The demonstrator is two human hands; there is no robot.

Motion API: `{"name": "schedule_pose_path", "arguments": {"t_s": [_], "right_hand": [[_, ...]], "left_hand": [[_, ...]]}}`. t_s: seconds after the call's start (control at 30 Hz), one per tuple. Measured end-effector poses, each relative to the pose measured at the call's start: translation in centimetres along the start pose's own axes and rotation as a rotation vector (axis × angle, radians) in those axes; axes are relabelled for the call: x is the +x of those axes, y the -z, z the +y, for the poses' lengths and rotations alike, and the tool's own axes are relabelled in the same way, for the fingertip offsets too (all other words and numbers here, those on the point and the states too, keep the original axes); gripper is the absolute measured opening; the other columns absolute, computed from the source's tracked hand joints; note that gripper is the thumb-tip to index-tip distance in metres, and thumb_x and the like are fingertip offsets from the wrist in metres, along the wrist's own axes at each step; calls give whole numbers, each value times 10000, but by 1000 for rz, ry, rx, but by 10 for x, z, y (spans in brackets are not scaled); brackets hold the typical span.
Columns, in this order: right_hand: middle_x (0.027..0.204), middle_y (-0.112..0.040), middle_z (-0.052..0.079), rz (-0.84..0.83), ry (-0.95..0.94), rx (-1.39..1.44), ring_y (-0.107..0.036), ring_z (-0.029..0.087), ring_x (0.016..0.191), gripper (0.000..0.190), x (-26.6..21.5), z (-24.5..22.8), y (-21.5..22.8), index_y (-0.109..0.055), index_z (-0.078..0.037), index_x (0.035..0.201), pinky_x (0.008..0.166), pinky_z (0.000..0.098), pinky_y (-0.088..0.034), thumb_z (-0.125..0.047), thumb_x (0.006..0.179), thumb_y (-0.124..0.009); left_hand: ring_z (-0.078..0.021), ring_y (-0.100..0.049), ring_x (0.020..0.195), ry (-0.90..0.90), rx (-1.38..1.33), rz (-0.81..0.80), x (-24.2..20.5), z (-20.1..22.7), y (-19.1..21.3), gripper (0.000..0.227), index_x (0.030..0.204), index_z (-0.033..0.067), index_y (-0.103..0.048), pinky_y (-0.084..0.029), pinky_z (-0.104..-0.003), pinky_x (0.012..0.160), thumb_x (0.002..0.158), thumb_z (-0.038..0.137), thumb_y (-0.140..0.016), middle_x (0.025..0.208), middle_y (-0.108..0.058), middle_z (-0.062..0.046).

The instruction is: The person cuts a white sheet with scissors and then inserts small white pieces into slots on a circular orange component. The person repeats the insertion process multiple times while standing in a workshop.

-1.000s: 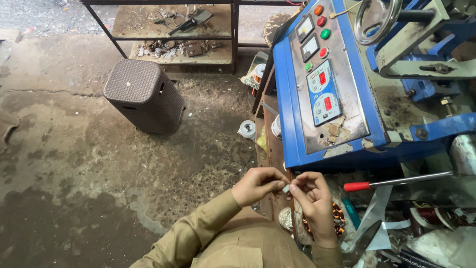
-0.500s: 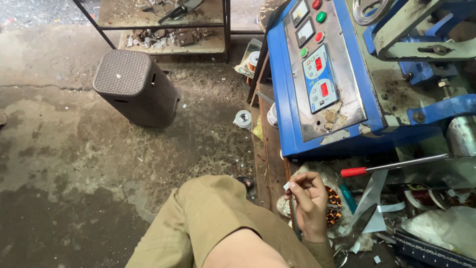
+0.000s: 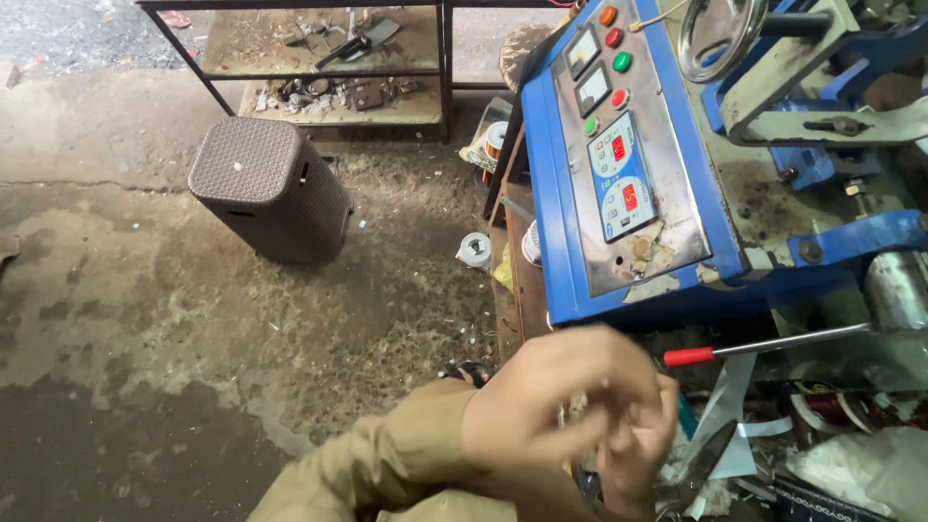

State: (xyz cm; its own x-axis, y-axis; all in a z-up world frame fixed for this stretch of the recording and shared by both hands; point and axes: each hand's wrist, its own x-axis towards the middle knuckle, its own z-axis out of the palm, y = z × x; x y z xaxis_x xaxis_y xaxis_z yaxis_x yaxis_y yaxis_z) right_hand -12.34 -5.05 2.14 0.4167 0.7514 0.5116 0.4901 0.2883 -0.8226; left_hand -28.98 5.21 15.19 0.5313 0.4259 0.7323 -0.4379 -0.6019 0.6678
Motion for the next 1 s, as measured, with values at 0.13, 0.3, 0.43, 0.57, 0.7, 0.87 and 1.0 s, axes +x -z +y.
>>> {"name": "schedule_pose_path", "arguments": {"t_s": [0.13, 0.3, 0.43, 0.57, 0.7, 0.87, 1.0], "right_hand": [[1106, -636, 148, 181, -289, 467, -629, 118, 982, 308, 2, -9, -8, -439, -23, 1167, 856, 236, -527, 105, 959, -627], [1109, -641, 157, 81, -218, 319, -633, 116, 936, 303, 4, -13, -19, -438, -17, 1130, 802, 231, -542, 106, 929, -628], [1102, -638, 172, 5, -211, 332, -636, 136, 961, 296, 10, -7, -26, -454, -4, 1152, 852, 254, -547, 119, 941, -621], [1094, -660, 182, -20, -349, 404, -673, 155, 915, 302, 28, -1, -30, -455, -2, 1142, 817, 273, -570, 121, 920, -618], [1071, -665, 178, 13, -302, 438, -681, 158, 933, 311, 41, 5, -36, -465, 1, 1143, 841, 277, -575, 126, 911, -630], [1047, -676, 193, 38, -369, 416, -653, 168, 895, 296, 53, 18, -38, -482, 18, 1132, 772, 272, -535, 146, 917, -642], [1064, -662, 178, 46, -284, 430, -675, 173, 946, 278, 57, 24, -49, -481, 14, 1113, 859, 295, -579, 140, 915, -631]], "left_hand": [[-145, -674, 851, 683, -237, 99, -41, -60, -19, 300, 1197, -18, -681, -570, -303, 742, 972, 175, -731, 1042, -700, -85], [-116, -687, 832, 957, -776, 266, -90, -98, -27, 255, 1140, -50, -701, -582, -269, 769, 981, 148, -725, 965, -737, -70], [-111, -692, 870, 895, -721, 282, -97, -109, -19, 226, 1121, -48, -706, -578, -262, 796, 975, 120, -740, 981, -741, -64], [-103, -704, 911, 821, -644, 251, -79, -115, -2, 210, 1116, -47, -710, -581, -252, 827, 968, 97, -746, 1002, -750, -58], [-89, -694, 901, 814, -491, 166, -63, -120, 10, 202, 1093, -51, -736, -573, -248, 803, 953, 92, -763, 988, -755, -56], [-98, -705, 882, 859, -545, 149, -53, -134, 20, 217, 1112, -37, -729, -576, -250, 794, 950, 105, -755, 970, -755, -61], [-114, -697, 897, 823, -747, 195, -52, -145, 22, 211, 1129, -49, -709, -583, -260, 833, 979, 97, -736, 992, -743, -68]]}}
